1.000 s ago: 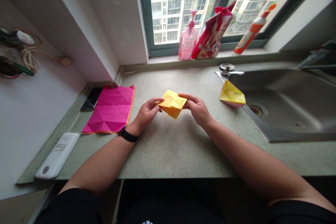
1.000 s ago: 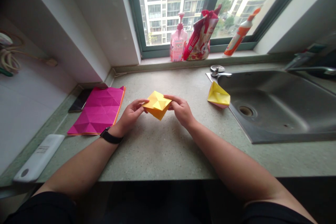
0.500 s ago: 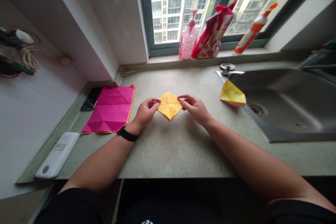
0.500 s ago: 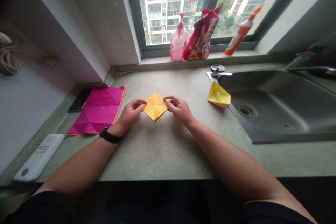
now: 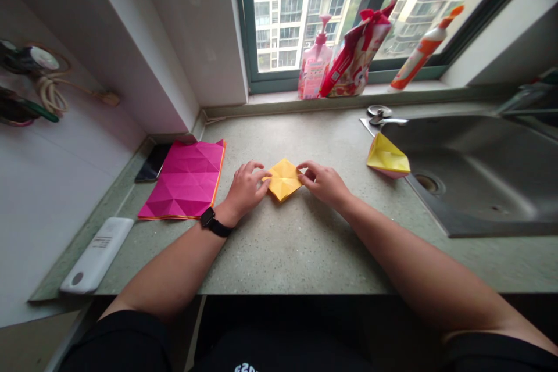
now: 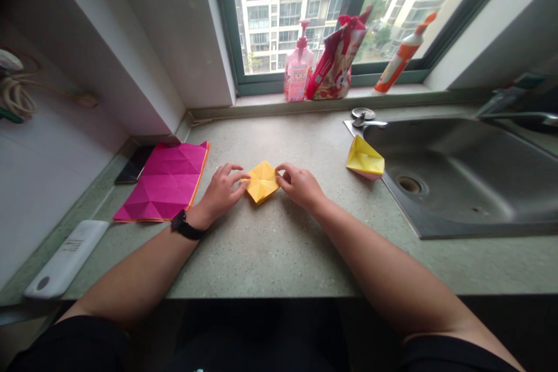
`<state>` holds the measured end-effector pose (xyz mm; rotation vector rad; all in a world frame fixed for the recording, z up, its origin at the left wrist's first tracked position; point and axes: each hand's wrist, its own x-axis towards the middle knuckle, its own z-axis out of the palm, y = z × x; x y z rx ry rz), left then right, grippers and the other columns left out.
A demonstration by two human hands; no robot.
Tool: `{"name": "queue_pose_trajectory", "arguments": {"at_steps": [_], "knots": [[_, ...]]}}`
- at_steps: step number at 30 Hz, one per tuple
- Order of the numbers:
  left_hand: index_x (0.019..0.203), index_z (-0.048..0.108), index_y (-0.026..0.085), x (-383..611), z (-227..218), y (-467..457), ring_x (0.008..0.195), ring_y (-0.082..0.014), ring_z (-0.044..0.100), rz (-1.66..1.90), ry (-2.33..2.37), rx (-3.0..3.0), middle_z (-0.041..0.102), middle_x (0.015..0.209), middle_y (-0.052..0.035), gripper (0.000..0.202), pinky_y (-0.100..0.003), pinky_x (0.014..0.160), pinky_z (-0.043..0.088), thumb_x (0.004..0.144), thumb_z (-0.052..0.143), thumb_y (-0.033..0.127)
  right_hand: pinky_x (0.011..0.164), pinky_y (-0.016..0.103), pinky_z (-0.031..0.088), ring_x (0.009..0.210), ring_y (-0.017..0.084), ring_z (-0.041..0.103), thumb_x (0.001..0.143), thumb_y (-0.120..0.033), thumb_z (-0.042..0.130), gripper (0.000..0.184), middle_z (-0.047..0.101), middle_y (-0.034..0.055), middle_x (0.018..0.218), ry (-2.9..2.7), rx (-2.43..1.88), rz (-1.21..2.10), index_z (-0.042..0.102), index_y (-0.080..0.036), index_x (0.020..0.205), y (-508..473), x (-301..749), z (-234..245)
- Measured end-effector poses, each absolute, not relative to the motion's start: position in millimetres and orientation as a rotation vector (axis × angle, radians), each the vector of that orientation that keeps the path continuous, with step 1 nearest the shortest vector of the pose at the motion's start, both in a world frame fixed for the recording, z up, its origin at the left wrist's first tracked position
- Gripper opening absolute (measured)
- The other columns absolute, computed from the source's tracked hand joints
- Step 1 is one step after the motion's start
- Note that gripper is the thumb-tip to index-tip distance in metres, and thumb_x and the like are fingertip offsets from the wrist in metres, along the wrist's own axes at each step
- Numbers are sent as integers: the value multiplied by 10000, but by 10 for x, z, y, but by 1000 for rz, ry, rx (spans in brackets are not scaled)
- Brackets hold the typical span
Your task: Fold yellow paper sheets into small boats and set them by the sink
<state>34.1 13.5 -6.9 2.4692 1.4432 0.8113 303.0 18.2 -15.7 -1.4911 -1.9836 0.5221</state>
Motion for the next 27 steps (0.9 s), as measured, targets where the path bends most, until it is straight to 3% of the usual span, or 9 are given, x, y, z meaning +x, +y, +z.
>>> {"name": "queue_pose_trajectory", "arguments": {"at_steps": [5,9,12,15,19,22,27], "knots": [[1255,775,216,357,-92,109,1407,-292,604,770,1169,2579,663,1484,-116,286,-521,1240,476,1114,558,339,673,308,437,677,173,647,996,-305,631,190,755,8,789,-2101,-1473,514,763,-230,1109,181,3021,-181],[1444,683,214,369,-159,115,1523,-321,531,566,1044,2632,595,1611,-140,433,-560,1316,393,1086,626,449,704,318,481,718,181,678,1030,-304,611,206,781,24,859,-2227,-1414,478,778,-240,1132,184,3027,-213],[1521,627,234,374,-192,115,1591,-339,463,405,1057,2630,538,1679,-138,528,-607,1354,307,1069,638,507,863,384,562,927,236,734,1015,-289,641,214,799,84,1063,-2258,-1352,308,796,-242,1154,184,3032,-228],[1623,520,232,386,-187,102,1647,-350,380,302,1110,2619,450,1745,-148,653,-635,1375,220,1061,628,547,1043,479,568,1150,296,718,1009,-290,659,252,780,127,1242,-2269,-1277,166,799,-235,1211,182,3019,-235],[1703,398,198,416,-155,77,1687,-362,294,207,1183,2609,376,1783,-165,787,-651,1388,116,1055,610,591,1201,537,503,1370,320,651,1050,-388,644,403,736,135,1445,-2390,-1172,169,730,-217,1404,167,2953,-275],[1731,341,199,436,-151,63,1694,-373,272,153,1218,2614,347,1797,-159,806,-678,1381,80,1069,573,597,1304,573,393,1560,335,500,1044,-457,662,574,614,110,1634,-2511,-1171,180,611,-234,1570,143,2893,-337],[1751,285,154,447,-196,57,1710,-374,219,112,1240,2658,312,1805,-189,859,-667,1385,24,1079,529,629,1343,667,266,1658,388,339,1067,-529,586,739,439,86,1768,-2647,-1285,196,394,-265,1730,105,2860,-424]]}}
